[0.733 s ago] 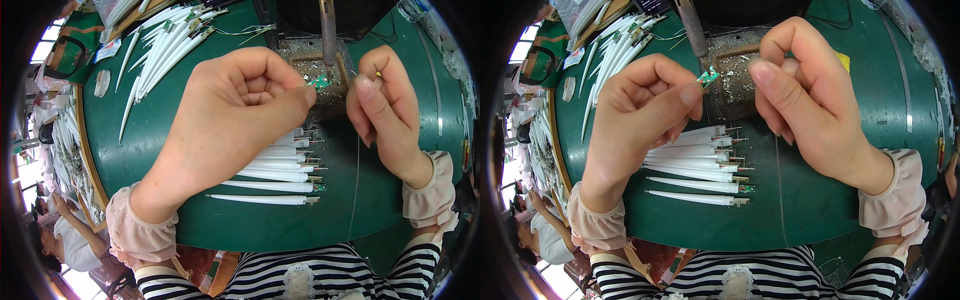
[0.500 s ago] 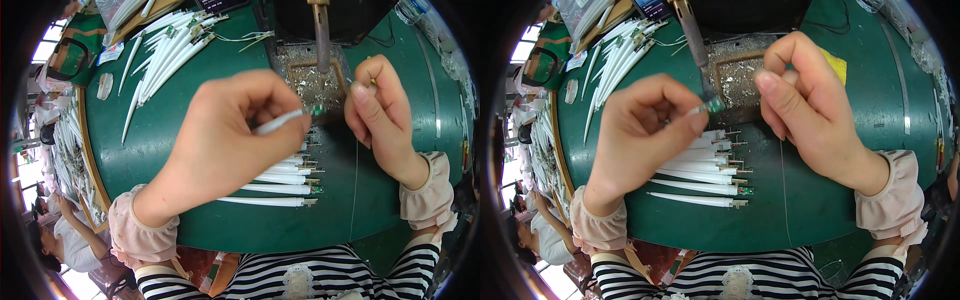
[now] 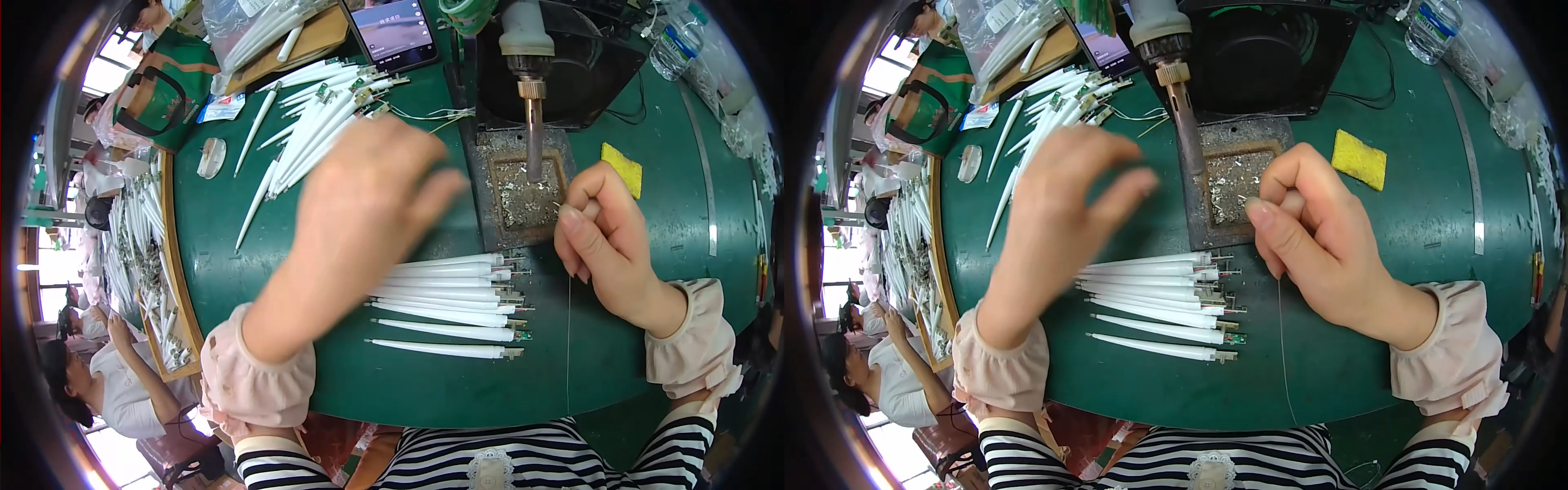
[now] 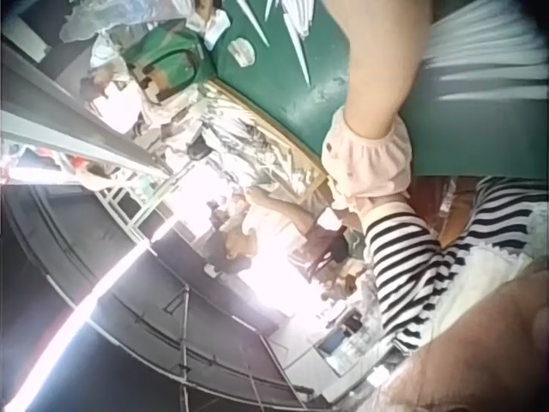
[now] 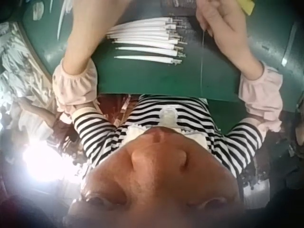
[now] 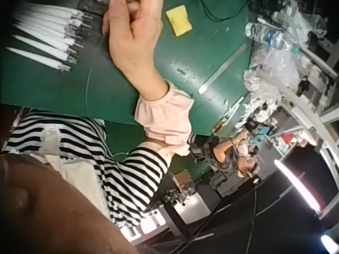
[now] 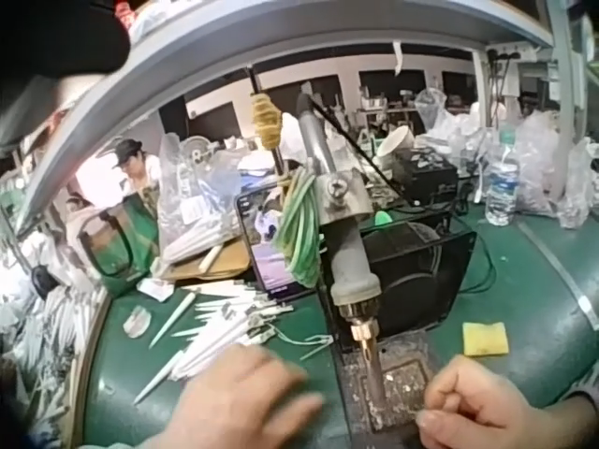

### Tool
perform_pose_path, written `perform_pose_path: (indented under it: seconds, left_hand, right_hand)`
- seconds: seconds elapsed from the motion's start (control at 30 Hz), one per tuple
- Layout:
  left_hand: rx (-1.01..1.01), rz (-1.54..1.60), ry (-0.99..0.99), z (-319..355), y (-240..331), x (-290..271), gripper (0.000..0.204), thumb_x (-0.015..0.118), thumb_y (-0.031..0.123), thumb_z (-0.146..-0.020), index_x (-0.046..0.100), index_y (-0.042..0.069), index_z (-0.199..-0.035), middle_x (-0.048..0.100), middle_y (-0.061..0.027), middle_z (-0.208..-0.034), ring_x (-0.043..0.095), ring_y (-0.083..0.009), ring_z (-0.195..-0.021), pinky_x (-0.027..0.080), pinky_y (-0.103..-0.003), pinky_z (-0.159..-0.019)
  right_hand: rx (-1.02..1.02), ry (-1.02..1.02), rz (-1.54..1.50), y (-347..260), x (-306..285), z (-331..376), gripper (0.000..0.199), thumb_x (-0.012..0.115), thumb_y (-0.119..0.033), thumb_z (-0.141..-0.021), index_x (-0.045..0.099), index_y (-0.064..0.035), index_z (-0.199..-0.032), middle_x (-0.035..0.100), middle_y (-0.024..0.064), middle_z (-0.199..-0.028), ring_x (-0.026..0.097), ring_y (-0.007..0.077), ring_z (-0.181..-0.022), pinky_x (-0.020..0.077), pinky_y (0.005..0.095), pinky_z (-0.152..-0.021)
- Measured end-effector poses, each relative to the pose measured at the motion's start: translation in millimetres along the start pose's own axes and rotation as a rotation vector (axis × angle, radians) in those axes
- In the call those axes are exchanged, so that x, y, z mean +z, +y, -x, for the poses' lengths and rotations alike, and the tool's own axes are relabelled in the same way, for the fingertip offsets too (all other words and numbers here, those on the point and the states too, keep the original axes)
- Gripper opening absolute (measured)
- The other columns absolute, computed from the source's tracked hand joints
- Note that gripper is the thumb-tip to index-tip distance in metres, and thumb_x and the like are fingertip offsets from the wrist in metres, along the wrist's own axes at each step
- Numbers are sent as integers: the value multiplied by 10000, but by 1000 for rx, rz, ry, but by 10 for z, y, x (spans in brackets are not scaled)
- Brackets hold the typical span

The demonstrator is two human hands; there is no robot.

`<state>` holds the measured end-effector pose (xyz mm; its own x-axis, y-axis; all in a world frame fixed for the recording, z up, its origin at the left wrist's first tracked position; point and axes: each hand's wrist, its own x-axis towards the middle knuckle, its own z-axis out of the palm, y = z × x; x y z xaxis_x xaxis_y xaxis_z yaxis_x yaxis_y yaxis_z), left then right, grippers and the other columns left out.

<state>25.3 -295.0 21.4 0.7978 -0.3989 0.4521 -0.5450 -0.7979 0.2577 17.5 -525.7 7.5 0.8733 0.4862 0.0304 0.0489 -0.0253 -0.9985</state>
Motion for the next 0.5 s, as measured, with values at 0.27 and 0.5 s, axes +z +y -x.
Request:
perform_pose_path:
  seconds: [0.27, 0.5]
  left_hand:
    - [-184, -532, 41, 5, -542, 163, 133, 611, 109, -729, 573, 38, -835, 527, -93, -814, 498, -271, -805, 421, -350, -705]
    - [-168, -466, 25, 40, -415, 61, 134, 622, 111, -698, 542, 25, -762, 544, -111, -709, 530, -262, -706, 439, -361, -636]
  right_hand:
    - [-11, -20, 13, -24, 18, -15, 133, 459, -118, -889, 366, -43, -832, 413, -16, -595, 407, 23, -476, 281, 168, -430]
    - [101, -57, -30, -60, 12, -10, 138, 490, -115, -874, 379, -44, -830, 471, -5, -598, 413, 18, -478, 289, 159, -423]
